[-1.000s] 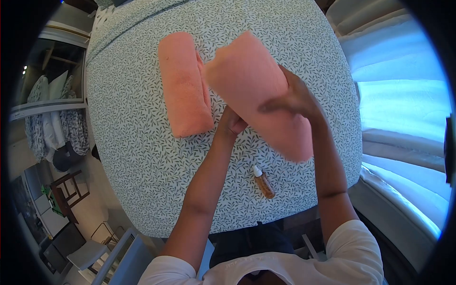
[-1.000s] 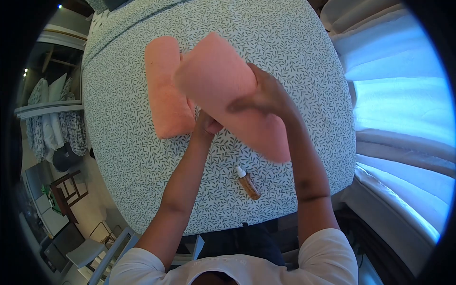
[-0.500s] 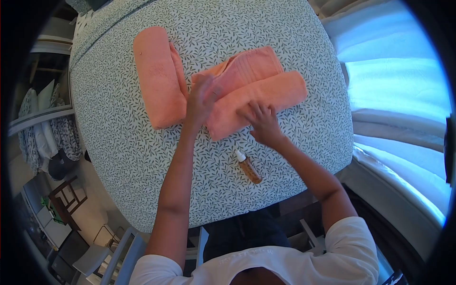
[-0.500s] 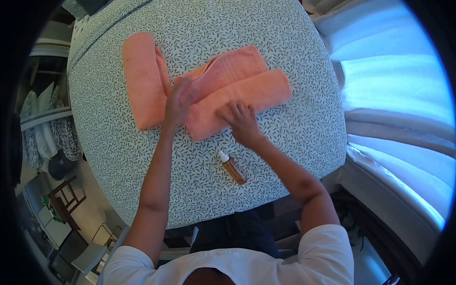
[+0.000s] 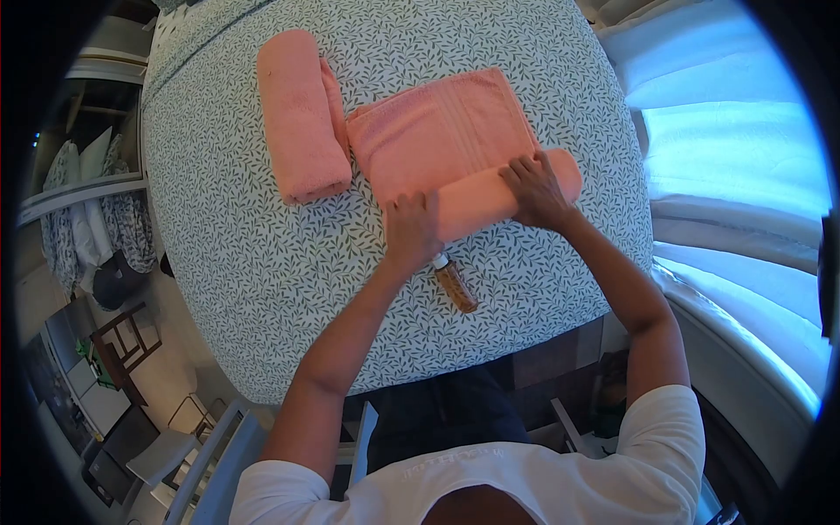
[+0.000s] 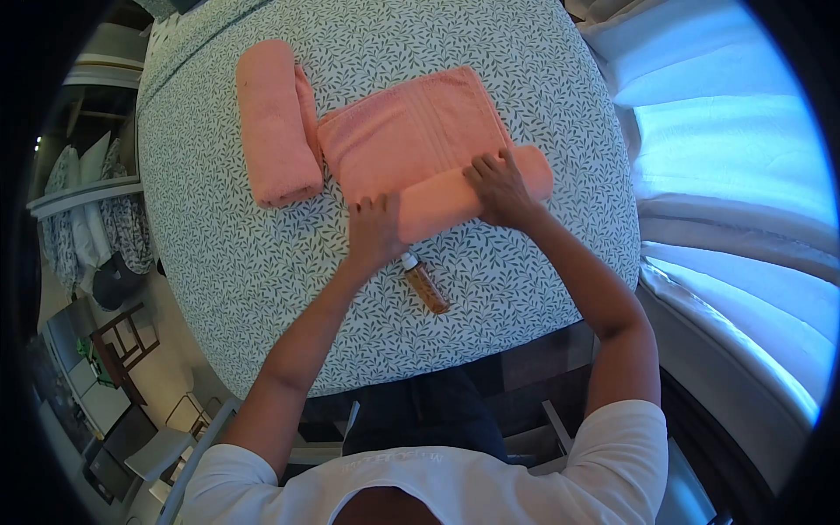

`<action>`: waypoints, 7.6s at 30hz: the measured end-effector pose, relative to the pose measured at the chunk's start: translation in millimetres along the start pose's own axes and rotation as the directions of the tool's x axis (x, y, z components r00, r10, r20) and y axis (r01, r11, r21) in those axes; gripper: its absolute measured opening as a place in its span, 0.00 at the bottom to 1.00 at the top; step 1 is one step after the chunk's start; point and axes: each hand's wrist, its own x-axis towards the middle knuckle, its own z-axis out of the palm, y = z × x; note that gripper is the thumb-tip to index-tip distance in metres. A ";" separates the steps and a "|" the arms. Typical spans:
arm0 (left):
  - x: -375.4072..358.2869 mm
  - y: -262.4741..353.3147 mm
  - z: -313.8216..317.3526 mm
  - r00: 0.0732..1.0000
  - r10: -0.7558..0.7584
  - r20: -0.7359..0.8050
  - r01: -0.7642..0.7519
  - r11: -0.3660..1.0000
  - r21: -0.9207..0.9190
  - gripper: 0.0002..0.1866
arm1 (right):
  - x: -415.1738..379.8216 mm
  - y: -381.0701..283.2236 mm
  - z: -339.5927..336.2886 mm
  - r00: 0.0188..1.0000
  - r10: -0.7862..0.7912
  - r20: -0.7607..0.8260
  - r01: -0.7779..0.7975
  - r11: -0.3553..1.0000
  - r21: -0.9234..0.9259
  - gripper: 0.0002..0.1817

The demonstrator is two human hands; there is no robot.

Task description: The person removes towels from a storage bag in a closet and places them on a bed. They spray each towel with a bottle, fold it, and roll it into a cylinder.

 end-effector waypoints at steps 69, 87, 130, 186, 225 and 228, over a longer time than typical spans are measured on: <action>99.3 -50.1 2.4 0.973 0.183 -0.141 -0.155 0.970 0.186 0.50 | 179.7 40.5 5.7 0.813 -0.163 0.560 0.071 0.981 0.182 0.47; 116.5 -124.1 -66.3 0.862 0.180 -0.475 -0.235 0.970 -0.059 0.46 | 217.3 44.3 -3.6 0.841 -0.079 0.536 -0.060 0.970 0.237 0.55; 124.8 -230.9 -39.6 0.686 -0.723 -0.083 0.415 0.483 -0.771 0.54 | 413.0 -19.8 -77.1 0.825 -0.261 0.502 -0.222 0.666 0.712 0.45; 104.1 -213.6 -152.6 0.579 -0.326 -0.748 0.101 0.938 -0.331 0.43 | 220.4 -20.7 -12.8 0.749 0.082 -0.658 -0.001 0.992 0.123 0.46; -667.6 -65.7 177.2 0.060 -0.942 0.331 0.998 0.061 -0.005 0.28 | -29.0 -239.9 149.6 0.797 0.602 0.059 -0.567 0.778 -0.271 0.30; -703.1 -73.4 180.0 -0.241 -0.871 0.429 0.966 -0.259 0.017 0.22 | 10.1 -285.9 166.5 0.933 0.357 -0.041 -0.359 0.917 -0.175 0.32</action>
